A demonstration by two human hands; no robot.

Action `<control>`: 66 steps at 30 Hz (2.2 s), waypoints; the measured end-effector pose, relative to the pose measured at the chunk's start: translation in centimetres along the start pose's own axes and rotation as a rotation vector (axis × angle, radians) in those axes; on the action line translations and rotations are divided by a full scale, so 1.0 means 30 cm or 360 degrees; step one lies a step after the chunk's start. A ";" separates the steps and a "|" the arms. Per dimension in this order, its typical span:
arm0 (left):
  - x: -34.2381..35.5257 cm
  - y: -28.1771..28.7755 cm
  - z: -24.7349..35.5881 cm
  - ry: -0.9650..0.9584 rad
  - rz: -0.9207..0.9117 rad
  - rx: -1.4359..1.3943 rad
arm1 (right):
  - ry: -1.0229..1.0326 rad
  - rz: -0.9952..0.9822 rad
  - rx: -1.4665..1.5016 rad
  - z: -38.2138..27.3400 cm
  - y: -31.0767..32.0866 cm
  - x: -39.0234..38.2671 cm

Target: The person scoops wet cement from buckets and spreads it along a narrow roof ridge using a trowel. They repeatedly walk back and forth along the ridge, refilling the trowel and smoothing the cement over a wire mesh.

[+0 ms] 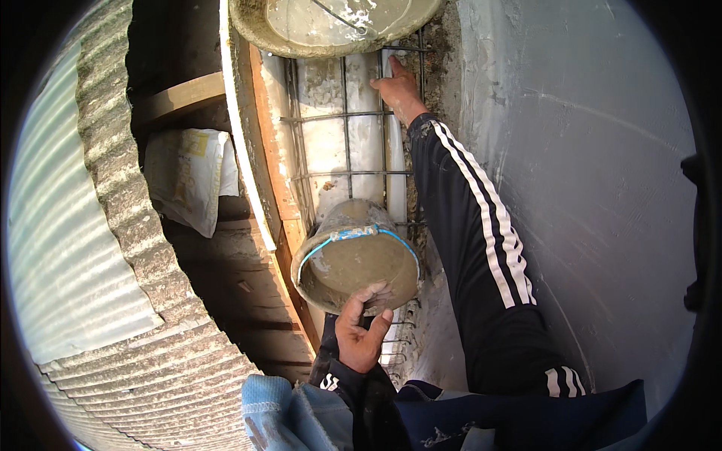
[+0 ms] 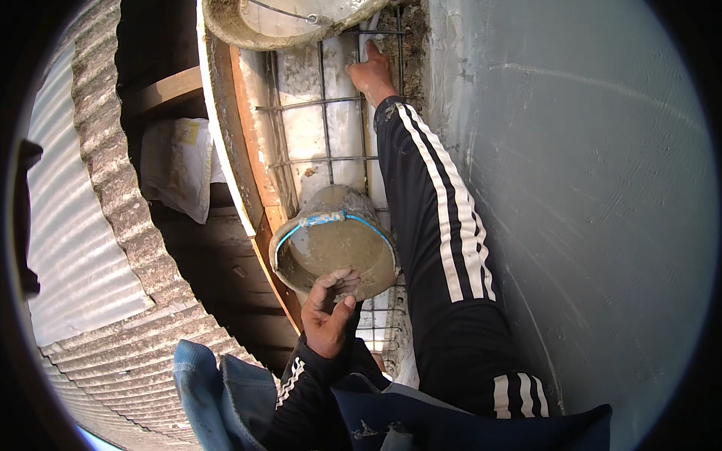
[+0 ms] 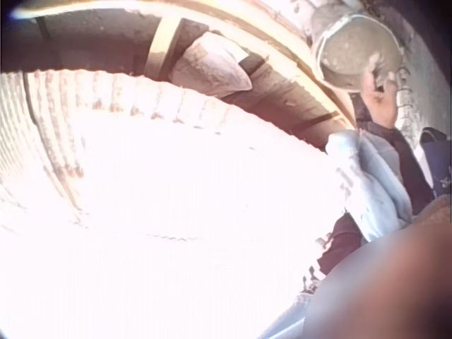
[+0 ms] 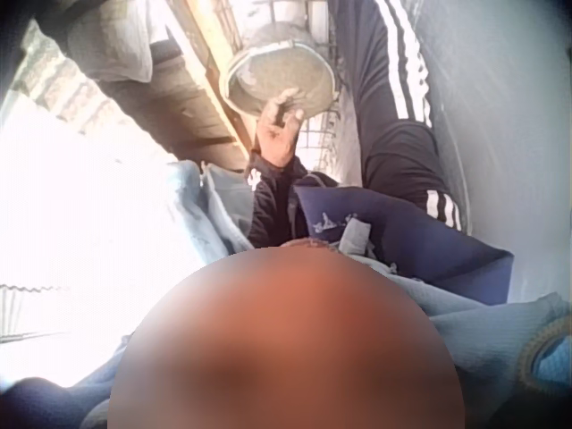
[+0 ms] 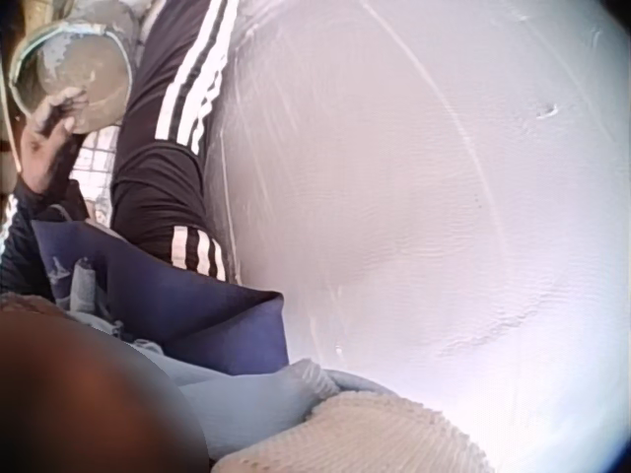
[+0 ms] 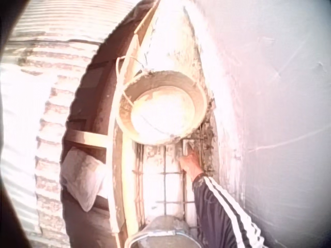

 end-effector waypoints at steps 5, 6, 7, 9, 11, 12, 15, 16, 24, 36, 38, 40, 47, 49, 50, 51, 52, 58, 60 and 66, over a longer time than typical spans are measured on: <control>0.006 -0.042 -0.004 0.0128 -0.0101 -0.0028 | -0.0009 -0.0189 0.0247 0.035 0.012 0.049; 0.011 -0.056 -0.001 0.0139 -0.0154 -0.0031 | 0.0032 -0.0217 0.0283 0.035 0.011 0.062; 0.010 -0.072 0.001 0.0153 -0.0196 -0.0028 | 0.0058 -0.0246 0.0315 0.041 0.000 0.063; 0.016 -0.095 0.004 0.0178 -0.0287 -0.0089 | 0.0025 -0.0163 0.0376 0.058 -0.006 0.064; 0.023 -0.095 0.008 0.0196 -0.0323 -0.0083 | 0.0072 0.0015 -0.0051 0.055 0.007 0.046; 0.025 -0.089 0.013 0.0176 -0.0347 -0.0098 | -0.0019 0.0041 -0.0317 0.062 0.011 0.033; 0.041 -0.046 0.015 0.0189 -0.0298 -0.0041 | -0.0036 0.0172 -0.0648 0.042 0.061 0.006; 0.041 -0.033 0.017 0.0185 -0.0283 -0.0041 | -0.0015 0.0168 -0.0815 0.034 0.071 0.004; 0.027 -0.027 0.009 0.0164 -0.0265 -0.0071 | 0.0048 0.0015 -0.0668 0.103 -0.017 0.034; 0.028 0.013 0.014 0.0111 -0.0224 -0.0034 | -0.0266 -0.0071 -0.0743 0.354 -0.052 -0.419; 0.020 0.015 0.014 0.0089 -0.0233 -0.0036 | -0.0168 -0.0367 -0.0631 0.390 -0.121 -0.413; 0.014 0.017 0.007 0.0084 -0.0234 -0.0038 | -0.0139 -0.0448 -0.0563 0.415 -0.167 -0.379; -0.005 -0.019 -0.005 0.0155 -0.0268 -0.0088 | -0.0218 -0.0677 -0.0839 0.422 -0.213 -0.322; -0.004 -0.022 0.018 0.0136 -0.0270 -0.0057 | -0.0186 -0.0729 -0.0967 0.376 -0.203 -0.333; -0.004 -0.016 0.033 0.0116 -0.0261 -0.0042 | -0.0188 -0.0774 -0.1057 0.351 -0.195 -0.337; -0.005 -0.011 0.048 0.0093 -0.0265 -0.0041 | -0.0193 -0.0673 -0.1072 0.324 -0.175 -0.348; -0.007 0.008 0.063 0.0061 -0.0205 -0.0027 | -0.0210 -0.0572 -0.1088 0.304 -0.156 -0.375; -0.087 0.201 0.106 -0.0176 0.0348 0.0062 | -0.0233 -0.0168 -0.0960 0.169 -0.005 -0.581; -0.126 0.291 0.100 -0.0327 0.0613 0.0349 | -0.0037 0.0138 -0.0790 0.097 0.062 -0.741; -0.118 0.538 -0.124 0.0249 0.0810 0.0015 | 0.0396 0.0551 -0.0188 -0.087 0.096 -1.357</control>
Point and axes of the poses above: each hand's wrist, its own x-axis towards the middle knuckle, its own y-axis out of the back of the hand, z = x × y, the point moved 6 cm from there along x, towards the middle knuckle, and after that the axes turned 11 degrees about -x, right-handed, at the moved point
